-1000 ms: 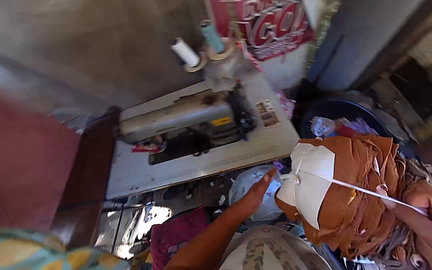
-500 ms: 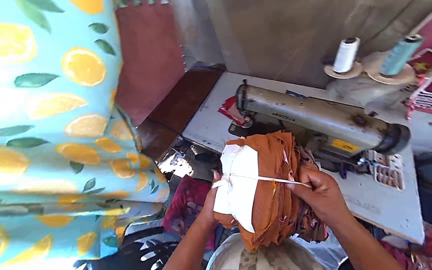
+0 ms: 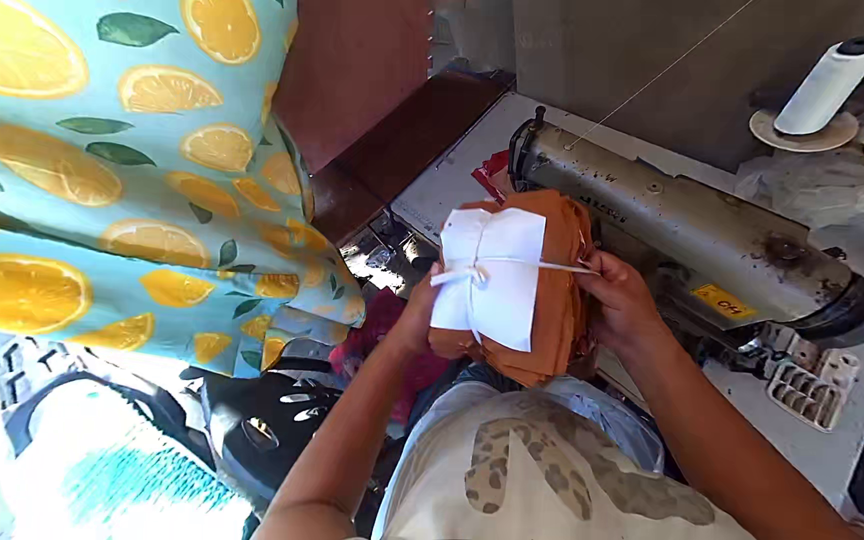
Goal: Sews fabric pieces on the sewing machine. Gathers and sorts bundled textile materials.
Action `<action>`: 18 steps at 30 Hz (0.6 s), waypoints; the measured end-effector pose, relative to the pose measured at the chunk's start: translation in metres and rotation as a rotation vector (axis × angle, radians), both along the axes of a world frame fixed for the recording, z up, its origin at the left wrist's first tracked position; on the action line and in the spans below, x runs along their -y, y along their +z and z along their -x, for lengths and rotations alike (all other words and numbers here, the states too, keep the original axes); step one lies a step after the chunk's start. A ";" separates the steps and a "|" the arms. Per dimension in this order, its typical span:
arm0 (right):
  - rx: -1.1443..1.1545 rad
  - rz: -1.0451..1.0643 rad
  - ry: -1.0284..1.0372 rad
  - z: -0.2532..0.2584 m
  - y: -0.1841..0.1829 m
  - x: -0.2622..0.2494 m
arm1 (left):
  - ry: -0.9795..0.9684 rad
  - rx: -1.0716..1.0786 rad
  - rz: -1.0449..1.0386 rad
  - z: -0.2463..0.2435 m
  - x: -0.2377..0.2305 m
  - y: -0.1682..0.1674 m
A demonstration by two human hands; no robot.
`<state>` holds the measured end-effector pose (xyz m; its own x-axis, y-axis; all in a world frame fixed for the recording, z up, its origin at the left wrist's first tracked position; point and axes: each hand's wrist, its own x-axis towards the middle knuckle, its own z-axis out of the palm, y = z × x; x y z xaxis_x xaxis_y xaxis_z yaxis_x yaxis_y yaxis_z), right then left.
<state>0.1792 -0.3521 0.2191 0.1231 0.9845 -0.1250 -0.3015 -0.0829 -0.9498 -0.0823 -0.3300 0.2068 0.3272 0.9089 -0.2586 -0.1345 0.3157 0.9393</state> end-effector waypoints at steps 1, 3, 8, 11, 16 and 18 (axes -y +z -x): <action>-0.005 -0.020 0.032 0.000 0.005 -0.004 | 0.010 -0.004 -0.023 0.002 -0.004 0.006; -0.014 -0.057 0.084 0.002 0.013 -0.011 | 0.046 0.000 -0.097 0.009 -0.009 0.015; -0.086 -0.108 0.171 0.015 0.017 -0.031 | 0.172 -0.057 -0.183 0.021 -0.017 0.041; -0.082 -0.107 0.215 0.024 0.013 -0.040 | 0.214 -0.055 -0.163 0.027 -0.022 0.049; -0.076 -0.108 0.272 0.039 -0.005 -0.056 | 0.163 -0.005 -0.199 0.046 -0.041 0.037; -0.088 -0.107 0.273 0.048 -0.013 -0.072 | 0.161 -0.011 -0.194 0.053 -0.056 0.031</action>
